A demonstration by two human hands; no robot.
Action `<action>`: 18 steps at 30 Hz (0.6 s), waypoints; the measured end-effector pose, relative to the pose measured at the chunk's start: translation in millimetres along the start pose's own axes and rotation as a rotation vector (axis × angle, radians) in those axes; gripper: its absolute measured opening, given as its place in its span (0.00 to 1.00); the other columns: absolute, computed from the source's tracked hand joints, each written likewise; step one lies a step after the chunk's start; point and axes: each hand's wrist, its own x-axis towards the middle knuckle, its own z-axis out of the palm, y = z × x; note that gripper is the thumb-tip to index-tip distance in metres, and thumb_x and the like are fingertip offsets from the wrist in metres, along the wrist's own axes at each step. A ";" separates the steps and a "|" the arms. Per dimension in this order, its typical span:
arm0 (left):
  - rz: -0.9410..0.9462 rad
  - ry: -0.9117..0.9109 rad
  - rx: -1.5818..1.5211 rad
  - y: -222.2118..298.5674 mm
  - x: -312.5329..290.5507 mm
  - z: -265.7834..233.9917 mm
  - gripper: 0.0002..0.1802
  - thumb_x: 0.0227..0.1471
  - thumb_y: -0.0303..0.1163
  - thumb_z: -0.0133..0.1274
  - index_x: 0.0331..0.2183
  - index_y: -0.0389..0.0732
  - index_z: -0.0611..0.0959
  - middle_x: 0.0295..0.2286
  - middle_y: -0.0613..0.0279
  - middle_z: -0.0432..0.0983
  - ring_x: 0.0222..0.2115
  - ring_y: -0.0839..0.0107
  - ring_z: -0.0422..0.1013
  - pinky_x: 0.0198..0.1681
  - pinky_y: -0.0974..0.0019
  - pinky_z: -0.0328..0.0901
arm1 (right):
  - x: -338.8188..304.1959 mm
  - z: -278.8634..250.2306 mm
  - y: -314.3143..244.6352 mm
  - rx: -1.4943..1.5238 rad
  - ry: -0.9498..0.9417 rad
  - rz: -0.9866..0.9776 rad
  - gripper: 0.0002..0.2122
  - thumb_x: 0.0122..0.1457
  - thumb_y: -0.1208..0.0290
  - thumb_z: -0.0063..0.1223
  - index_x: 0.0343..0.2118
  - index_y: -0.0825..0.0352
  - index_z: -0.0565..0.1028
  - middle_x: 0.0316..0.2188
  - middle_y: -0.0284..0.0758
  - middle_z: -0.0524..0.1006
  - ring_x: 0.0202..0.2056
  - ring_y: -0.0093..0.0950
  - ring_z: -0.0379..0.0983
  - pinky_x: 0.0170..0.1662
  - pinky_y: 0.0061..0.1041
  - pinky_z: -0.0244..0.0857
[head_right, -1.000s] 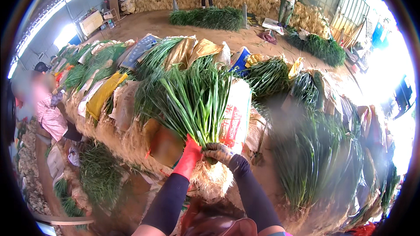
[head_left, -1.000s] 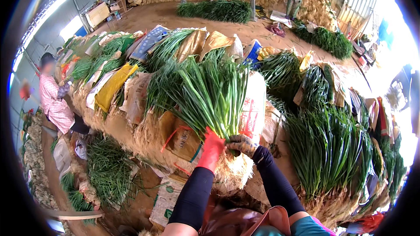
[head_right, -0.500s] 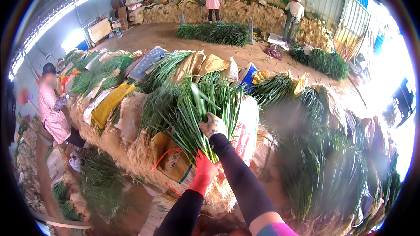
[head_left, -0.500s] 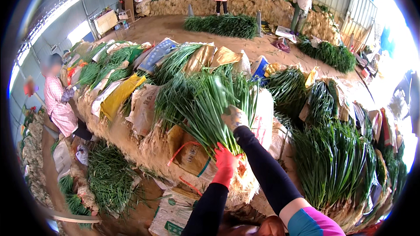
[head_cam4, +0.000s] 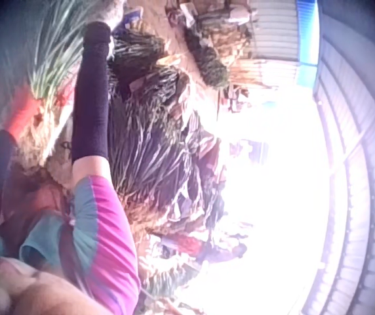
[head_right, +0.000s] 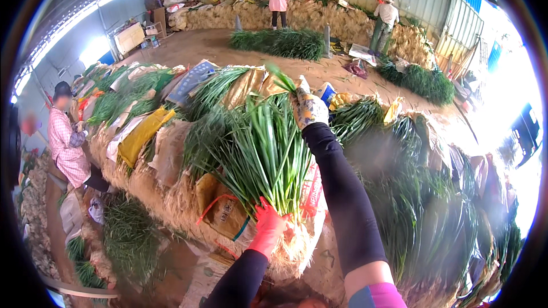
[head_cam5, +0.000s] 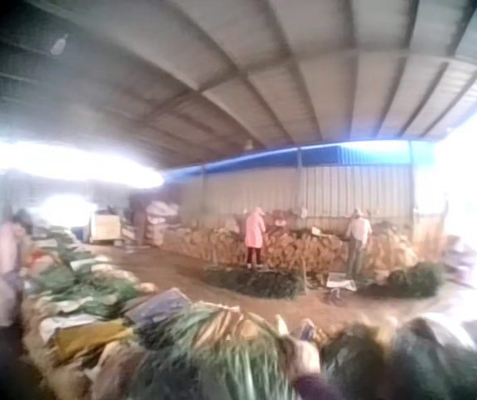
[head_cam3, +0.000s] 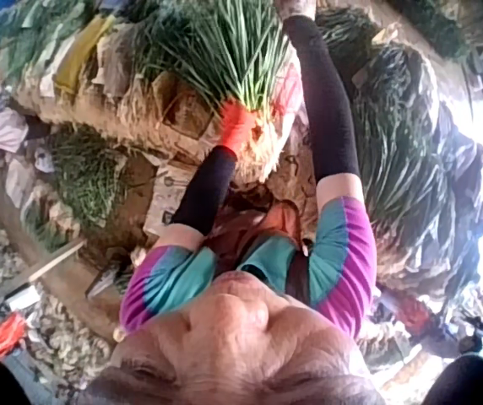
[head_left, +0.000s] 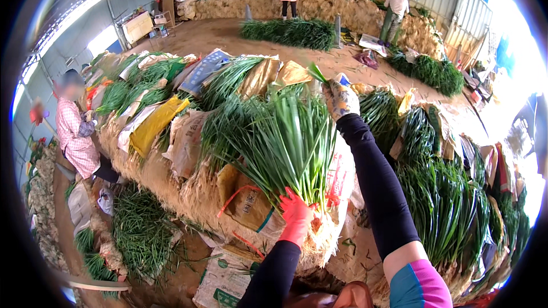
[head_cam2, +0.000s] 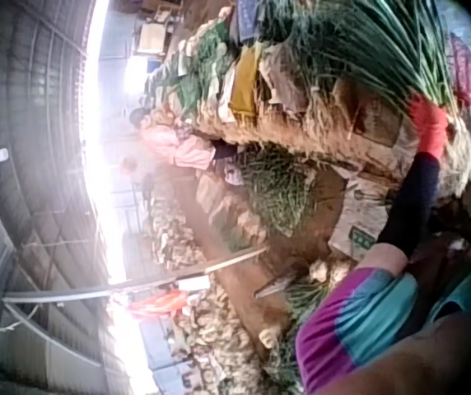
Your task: The person picks up bunches of leeks from a large pile, aligns them, and places them into bundles for processing.
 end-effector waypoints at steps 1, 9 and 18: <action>0.011 0.038 -0.026 -0.8 -3.9 -0.8 0.68 0.28 0.52 0.65 0.58 0.39 0.37 0.55 0.32 0.41 0.56 0.43 0.44 0.56 0.50 0.48 | 3.0 -0.8 -14.1 0.030 0.059 -0.009 0.11 0.56 0.61 0.45 0.32 0.63 0.74 0.24 0.42 0.75 0.26 0.42 0.72 0.31 0.34 0.65; 0.031 0.080 0.017 -9.9 1.7 9.6 0.70 0.27 0.57 0.63 0.58 0.38 0.36 0.54 0.29 0.41 0.57 0.43 0.44 0.57 0.52 0.47 | 35.6 46.0 -17.8 0.964 -0.090 0.534 0.11 0.58 0.67 0.46 0.31 0.72 0.74 0.18 0.36 0.75 0.17 0.23 0.69 0.23 0.20 0.61; 0.063 0.027 0.035 -15.0 2.0 12.2 0.70 0.29 0.58 0.62 0.57 0.36 0.34 0.54 0.30 0.42 0.57 0.45 0.43 0.56 0.56 0.50 | 58.3 -33.9 -11.4 -0.273 0.262 0.130 0.12 0.53 0.59 0.47 0.30 0.63 0.76 0.25 0.39 0.77 0.22 0.29 0.72 0.28 0.28 0.67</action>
